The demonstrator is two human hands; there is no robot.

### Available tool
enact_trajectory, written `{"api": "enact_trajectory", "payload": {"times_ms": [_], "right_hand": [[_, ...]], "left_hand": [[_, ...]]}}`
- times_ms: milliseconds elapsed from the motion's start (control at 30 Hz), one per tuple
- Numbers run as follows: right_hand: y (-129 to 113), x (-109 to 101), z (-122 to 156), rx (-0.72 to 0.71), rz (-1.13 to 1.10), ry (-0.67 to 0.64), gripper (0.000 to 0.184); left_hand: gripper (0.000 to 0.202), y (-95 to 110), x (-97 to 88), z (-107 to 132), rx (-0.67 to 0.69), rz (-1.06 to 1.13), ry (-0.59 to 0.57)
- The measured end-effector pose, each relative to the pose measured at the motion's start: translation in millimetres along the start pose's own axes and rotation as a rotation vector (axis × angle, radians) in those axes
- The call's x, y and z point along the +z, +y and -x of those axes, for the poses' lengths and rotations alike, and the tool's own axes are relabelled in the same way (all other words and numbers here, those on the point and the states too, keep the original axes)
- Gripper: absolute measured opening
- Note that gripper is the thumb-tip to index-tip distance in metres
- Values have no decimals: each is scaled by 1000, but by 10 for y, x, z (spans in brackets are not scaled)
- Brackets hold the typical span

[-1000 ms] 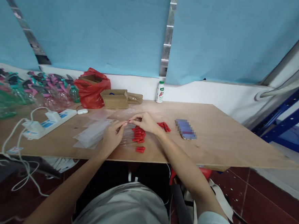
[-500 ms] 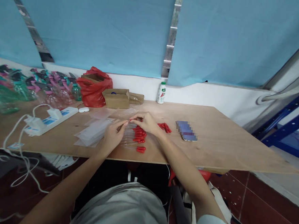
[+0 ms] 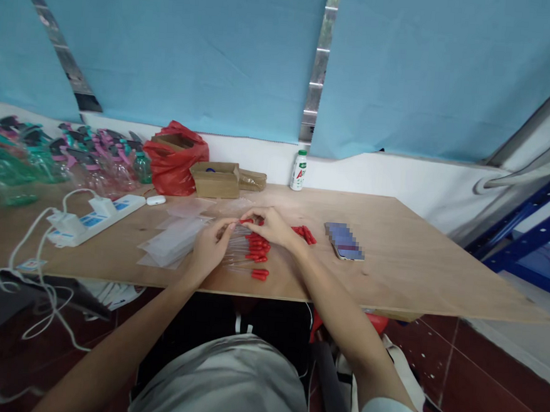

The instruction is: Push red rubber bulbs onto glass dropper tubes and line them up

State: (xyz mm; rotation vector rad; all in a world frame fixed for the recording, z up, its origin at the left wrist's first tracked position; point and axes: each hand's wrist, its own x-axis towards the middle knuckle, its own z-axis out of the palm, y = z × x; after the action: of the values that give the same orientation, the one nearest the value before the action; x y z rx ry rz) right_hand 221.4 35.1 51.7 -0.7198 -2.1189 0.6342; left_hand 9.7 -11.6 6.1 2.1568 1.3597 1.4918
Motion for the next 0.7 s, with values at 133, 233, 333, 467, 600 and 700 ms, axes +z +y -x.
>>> {"api": "enact_trajectory", "payload": {"times_ms": [133, 233, 333, 467, 600, 700], "right_hand": [[11, -18, -2, -73, -1, 14, 18], [15, -30, -3, -107, -19, 18, 19], [11, -43, 0, -138, -5, 11, 21], [-3, -61, 4, -184, 56, -11, 26], [0, -69, 4, -246, 105, -17, 31], [9, -70, 7, -273, 112, -17, 32]], "left_hand": [[25, 10, -3, -12, 14, 68, 19], [23, 13, -5, -27, 20, 95, 29], [22, 9, -1, -33, 8, 123, 15], [21, -10, 17, -34, 4, 153, 18], [21, -46, 39, -34, 12, 160, 40], [21, -77, 50, -37, 26, 174, 37]]}}
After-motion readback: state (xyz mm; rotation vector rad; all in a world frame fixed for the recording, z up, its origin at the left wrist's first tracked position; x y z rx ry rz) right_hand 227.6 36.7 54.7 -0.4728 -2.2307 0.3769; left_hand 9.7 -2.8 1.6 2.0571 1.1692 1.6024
